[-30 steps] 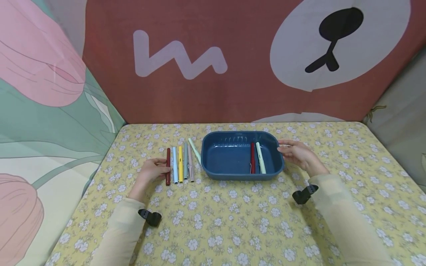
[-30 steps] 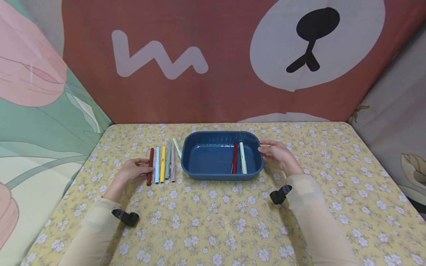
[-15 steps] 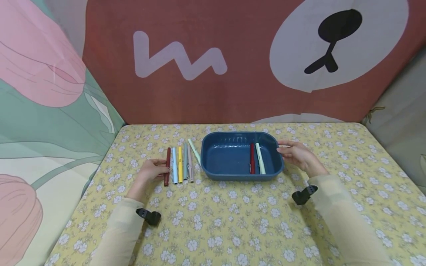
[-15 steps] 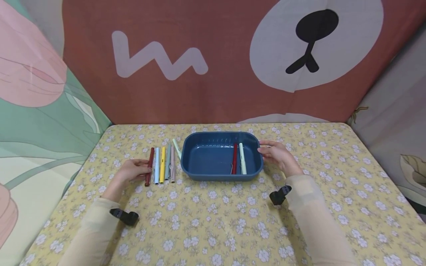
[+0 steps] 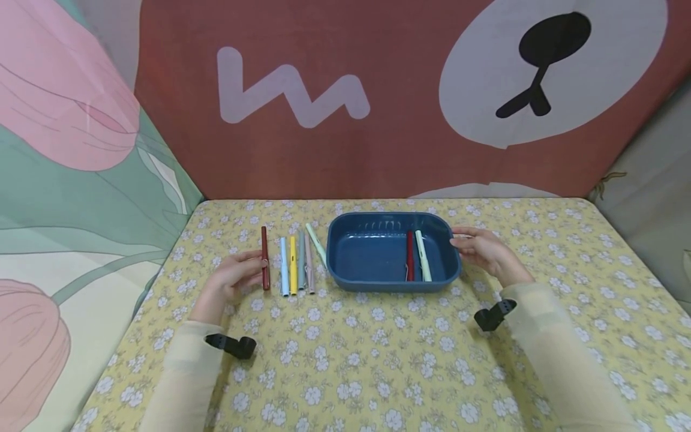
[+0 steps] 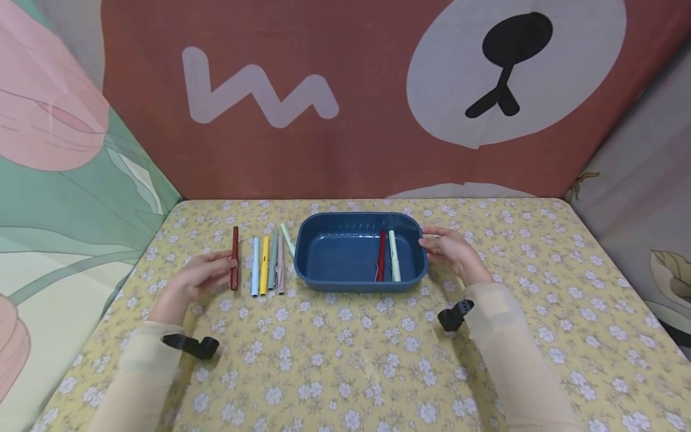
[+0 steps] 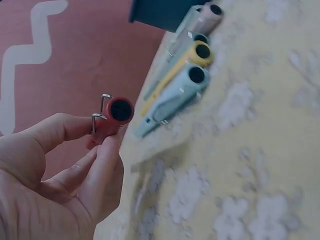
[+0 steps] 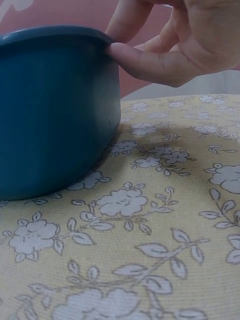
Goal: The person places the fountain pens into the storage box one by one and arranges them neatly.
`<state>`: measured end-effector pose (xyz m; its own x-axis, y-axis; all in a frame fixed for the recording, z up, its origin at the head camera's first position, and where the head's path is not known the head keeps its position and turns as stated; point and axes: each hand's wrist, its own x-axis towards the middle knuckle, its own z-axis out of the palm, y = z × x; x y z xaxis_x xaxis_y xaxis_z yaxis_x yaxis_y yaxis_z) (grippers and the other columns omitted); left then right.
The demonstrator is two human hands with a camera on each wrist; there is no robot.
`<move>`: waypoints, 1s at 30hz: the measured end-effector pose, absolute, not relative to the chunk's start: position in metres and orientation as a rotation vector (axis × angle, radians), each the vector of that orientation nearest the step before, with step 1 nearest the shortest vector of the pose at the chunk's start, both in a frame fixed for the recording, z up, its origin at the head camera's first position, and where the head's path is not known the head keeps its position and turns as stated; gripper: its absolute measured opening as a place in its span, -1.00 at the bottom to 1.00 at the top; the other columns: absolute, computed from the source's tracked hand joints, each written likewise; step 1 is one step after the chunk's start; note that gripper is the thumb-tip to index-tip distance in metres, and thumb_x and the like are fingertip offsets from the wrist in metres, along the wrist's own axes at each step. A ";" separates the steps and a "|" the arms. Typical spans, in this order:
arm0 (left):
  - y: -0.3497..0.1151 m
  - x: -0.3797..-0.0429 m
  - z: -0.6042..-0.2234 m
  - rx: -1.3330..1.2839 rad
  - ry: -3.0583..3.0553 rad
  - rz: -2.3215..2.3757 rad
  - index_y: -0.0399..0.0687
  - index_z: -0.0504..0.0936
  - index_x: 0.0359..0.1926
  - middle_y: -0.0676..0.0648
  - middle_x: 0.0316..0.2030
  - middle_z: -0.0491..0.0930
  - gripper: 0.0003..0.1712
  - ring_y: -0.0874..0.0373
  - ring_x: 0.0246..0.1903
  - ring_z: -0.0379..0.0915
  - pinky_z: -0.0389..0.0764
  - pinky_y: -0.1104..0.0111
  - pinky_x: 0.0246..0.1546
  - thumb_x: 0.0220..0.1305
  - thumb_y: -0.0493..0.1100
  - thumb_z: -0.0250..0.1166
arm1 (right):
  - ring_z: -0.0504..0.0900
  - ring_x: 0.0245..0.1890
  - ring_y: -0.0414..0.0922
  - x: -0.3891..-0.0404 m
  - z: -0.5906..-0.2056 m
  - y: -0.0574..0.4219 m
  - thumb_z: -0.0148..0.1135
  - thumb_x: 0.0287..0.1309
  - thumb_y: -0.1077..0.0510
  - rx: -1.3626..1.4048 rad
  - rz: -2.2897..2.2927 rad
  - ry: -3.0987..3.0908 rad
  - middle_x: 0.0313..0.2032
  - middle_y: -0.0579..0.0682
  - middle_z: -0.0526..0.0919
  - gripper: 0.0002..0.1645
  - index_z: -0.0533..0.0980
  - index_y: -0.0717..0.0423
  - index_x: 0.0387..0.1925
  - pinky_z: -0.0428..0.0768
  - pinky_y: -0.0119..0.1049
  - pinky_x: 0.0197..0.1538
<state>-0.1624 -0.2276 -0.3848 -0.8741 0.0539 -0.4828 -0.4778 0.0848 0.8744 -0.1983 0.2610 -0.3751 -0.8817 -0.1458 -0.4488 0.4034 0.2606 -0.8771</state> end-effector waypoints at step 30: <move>-0.150 -0.171 -0.350 -0.212 1.950 1.936 -0.17 0.17 0.42 0.06 -0.06 0.48 -0.33 0.38 -0.21 0.52 0.66 0.58 -0.11 0.33 -0.27 0.14 | 0.58 -0.44 -0.47 -0.198 -0.375 0.261 0.01 0.38 0.16 0.224 -1.667 2.102 -0.45 -0.40 0.59 -0.26 -0.01 0.25 0.46 0.62 -0.58 -0.29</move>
